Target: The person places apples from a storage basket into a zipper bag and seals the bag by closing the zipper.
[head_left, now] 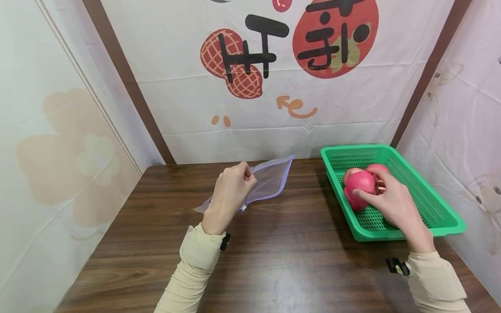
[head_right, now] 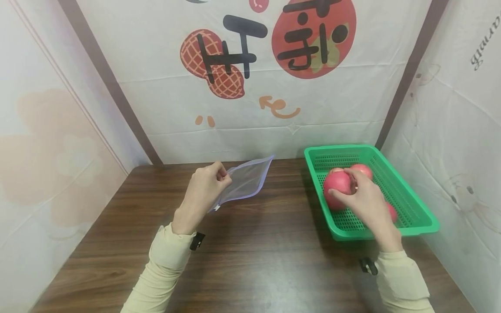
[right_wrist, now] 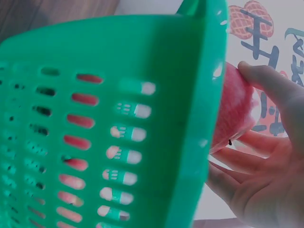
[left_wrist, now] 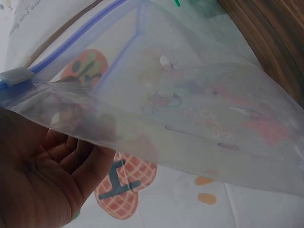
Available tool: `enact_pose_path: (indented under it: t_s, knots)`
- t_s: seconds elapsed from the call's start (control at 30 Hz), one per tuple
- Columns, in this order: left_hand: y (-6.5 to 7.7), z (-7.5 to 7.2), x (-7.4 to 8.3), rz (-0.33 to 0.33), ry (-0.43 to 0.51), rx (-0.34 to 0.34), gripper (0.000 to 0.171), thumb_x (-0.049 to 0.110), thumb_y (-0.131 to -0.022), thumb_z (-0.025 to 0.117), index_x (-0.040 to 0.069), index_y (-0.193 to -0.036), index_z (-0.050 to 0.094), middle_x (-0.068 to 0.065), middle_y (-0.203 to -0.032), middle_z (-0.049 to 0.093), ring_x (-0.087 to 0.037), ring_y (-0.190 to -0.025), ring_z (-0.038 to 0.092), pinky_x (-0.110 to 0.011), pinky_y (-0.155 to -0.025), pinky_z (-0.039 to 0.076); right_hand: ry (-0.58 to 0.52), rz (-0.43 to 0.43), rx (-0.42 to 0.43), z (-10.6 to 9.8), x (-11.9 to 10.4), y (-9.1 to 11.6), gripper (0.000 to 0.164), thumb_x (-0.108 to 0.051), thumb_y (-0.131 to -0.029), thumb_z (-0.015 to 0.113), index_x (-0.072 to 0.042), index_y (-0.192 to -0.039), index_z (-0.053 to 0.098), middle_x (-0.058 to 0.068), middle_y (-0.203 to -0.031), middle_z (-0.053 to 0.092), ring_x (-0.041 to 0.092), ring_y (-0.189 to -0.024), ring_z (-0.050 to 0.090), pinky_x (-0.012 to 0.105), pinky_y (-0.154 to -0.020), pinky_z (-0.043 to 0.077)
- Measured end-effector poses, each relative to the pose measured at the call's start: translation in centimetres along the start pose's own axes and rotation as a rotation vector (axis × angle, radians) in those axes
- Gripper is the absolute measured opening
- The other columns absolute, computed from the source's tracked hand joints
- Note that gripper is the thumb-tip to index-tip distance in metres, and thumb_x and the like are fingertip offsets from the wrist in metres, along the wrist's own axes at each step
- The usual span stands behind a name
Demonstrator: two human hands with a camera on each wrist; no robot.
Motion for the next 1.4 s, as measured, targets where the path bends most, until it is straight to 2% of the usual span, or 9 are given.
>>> enact_pose_path:
  t_s: [0.23,0.5,0.8,1.0,1.23,1.4]
  knots:
    - [0.1,0.0,0.2,-0.015,0.007,-0.019,0.008,0.003,-0.079,0.064,0.008,-0.073,0.061,-0.003,-0.061,0.060,-0.017,-0.051,0.051,-0.036,-0.050,0.047,-0.048,-0.012,0.009,0.2,-1.7,-0.3,0.077,-0.043,-0.083,0.076,-0.006,-0.143,0.045,0.026,-0.128,0.057,0.045,-0.106,0.061,0.058,-0.079,0.055]
    - [0.2,0.1,0.4,-0.033,0.016,-0.047,0.009,0.004,-0.079,0.064,0.008,-0.073,0.060,-0.002,-0.060,0.059,-0.017,-0.051,0.050,-0.036,-0.051,0.048,-0.044,-0.054,0.031,0.5,-4.0,-1.0,0.076,-0.045,-0.082,0.076,-0.008,-0.143,0.048,0.020,-0.125,0.062,0.036,-0.102,0.064,0.052,-0.081,0.055]
    - [0.2,0.2,0.6,-0.026,0.017,-0.039,0.010,0.004,-0.078,0.065,0.009,-0.072,0.060,-0.001,-0.060,0.059,-0.018,-0.051,0.052,-0.038,-0.052,0.048,-0.111,-0.066,0.022,1.5,-7.1,-1.7,0.077,-0.048,-0.081,0.077,-0.016,-0.144,0.048,0.013,-0.137,0.057,0.038,-0.111,0.064,0.055,-0.091,0.053]
    - [0.2,0.2,0.7,-0.024,0.013,-0.044,0.010,0.005,-0.078,0.066,0.009,-0.072,0.060,-0.001,-0.060,0.060,-0.019,-0.052,0.054,-0.039,-0.053,0.049,-0.124,-0.143,0.038,2.5,-9.3,-2.4,0.074,-0.046,-0.079,0.079,-0.017,-0.141,0.052,0.008,-0.127,0.062,0.028,-0.104,0.064,0.049,-0.085,0.055]
    - [0.4,0.1,0.9,-0.023,0.011,-0.045,0.010,0.005,-0.078,0.066,0.009,-0.071,0.060,-0.002,-0.060,0.061,-0.020,-0.052,0.055,-0.039,-0.053,0.050,-0.102,-0.207,0.028,4.0,-11.2,-3.0,0.073,-0.044,-0.079,0.080,-0.013,-0.139,0.053,0.008,-0.129,0.061,0.027,-0.100,0.065,0.046,-0.084,0.056]
    - [0.4,0.0,1.1,-0.026,0.006,-0.050,0.008,0.005,-0.078,0.066,0.008,-0.072,0.061,-0.003,-0.061,0.062,-0.021,-0.052,0.057,-0.039,-0.052,0.051,-0.120,-0.237,0.007,5.1,-12.4,-3.2,0.074,-0.045,-0.077,0.081,-0.013,-0.138,0.053,0.005,-0.119,0.063,0.020,-0.093,0.062,0.039,-0.076,0.055]
Point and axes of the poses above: each hand's wrist, its own y-axis away from the middle knuckle, its own z-axis out of the palm, x = y × z, the point moved 5 cm from there along -y, towards the middle knuckle
